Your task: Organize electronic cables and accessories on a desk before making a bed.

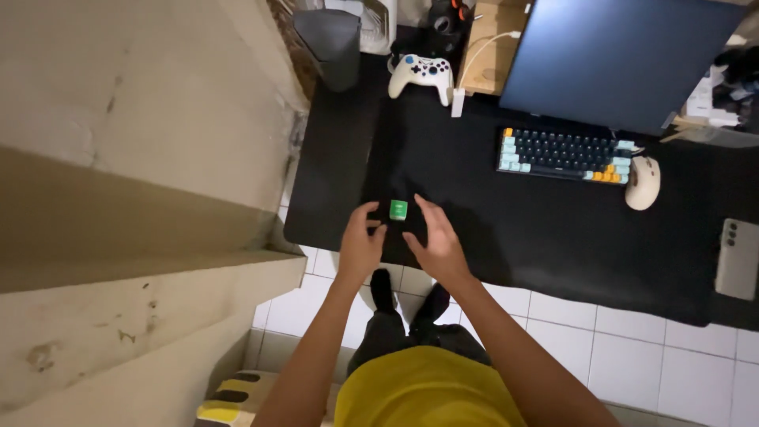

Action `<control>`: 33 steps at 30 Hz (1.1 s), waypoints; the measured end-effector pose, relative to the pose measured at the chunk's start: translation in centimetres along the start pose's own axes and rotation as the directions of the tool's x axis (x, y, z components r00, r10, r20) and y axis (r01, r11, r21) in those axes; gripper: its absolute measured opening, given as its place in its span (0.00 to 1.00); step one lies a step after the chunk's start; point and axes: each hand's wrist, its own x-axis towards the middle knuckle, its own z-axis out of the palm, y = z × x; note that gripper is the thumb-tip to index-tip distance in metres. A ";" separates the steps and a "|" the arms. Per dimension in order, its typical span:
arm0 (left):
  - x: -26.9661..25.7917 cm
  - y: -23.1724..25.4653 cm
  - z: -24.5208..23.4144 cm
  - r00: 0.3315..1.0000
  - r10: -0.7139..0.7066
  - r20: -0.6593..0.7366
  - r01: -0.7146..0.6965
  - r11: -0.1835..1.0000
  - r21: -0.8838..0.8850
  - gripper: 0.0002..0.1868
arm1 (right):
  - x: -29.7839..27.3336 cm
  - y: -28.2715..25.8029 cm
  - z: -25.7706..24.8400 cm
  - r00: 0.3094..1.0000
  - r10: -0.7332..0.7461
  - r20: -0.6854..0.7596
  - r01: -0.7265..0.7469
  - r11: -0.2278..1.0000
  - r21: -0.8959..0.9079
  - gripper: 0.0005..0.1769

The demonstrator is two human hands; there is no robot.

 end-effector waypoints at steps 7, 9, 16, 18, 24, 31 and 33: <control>2.4 -2.7 0.7 0.980 0.181 0.083 -0.184 0.982 0.031 0.28 | 2.0 1.3 3.4 0.990 -0.071 -0.120 0.074 0.997 0.016 0.37; 3.1 -2.5 0.8 0.966 0.225 0.126 -0.235 0.970 0.063 0.25 | 2.5 1.6 4.2 0.976 -0.109 -0.189 0.112 0.994 0.010 0.30; 4.6 0.8 -1.1 0.956 0.207 0.206 -0.198 0.978 -0.064 0.20 | 2.6 1.5 3.8 0.968 0.179 -0.174 -0.146 0.972 0.187 0.25; 4.8 2.0 -1.7 0.943 0.220 0.249 -0.176 0.966 -0.188 0.17 | 2.0 0.9 2.9 0.942 0.272 -0.197 -0.197 0.923 0.332 0.24; 4.3 7.1 -2.1 0.868 0.103 0.486 0.104 0.919 -0.379 0.20 | 0.0 -2.3 -2.2 0.886 0.407 -0.220 -0.177 0.737 0.653 0.22; 2.9 12.6 -1.6 0.766 0.153 0.625 0.253 0.822 -0.511 0.23 | -2.5 -5.0 -7.4 0.829 0.487 -0.277 -0.137 0.655 0.743 0.20; 2.4 14.1 -1.3 0.723 0.205 0.660 0.242 0.820 -0.519 0.25 | -3.5 -5.6 -8.9 0.805 0.521 -0.283 -0.159 0.650 0.743 0.19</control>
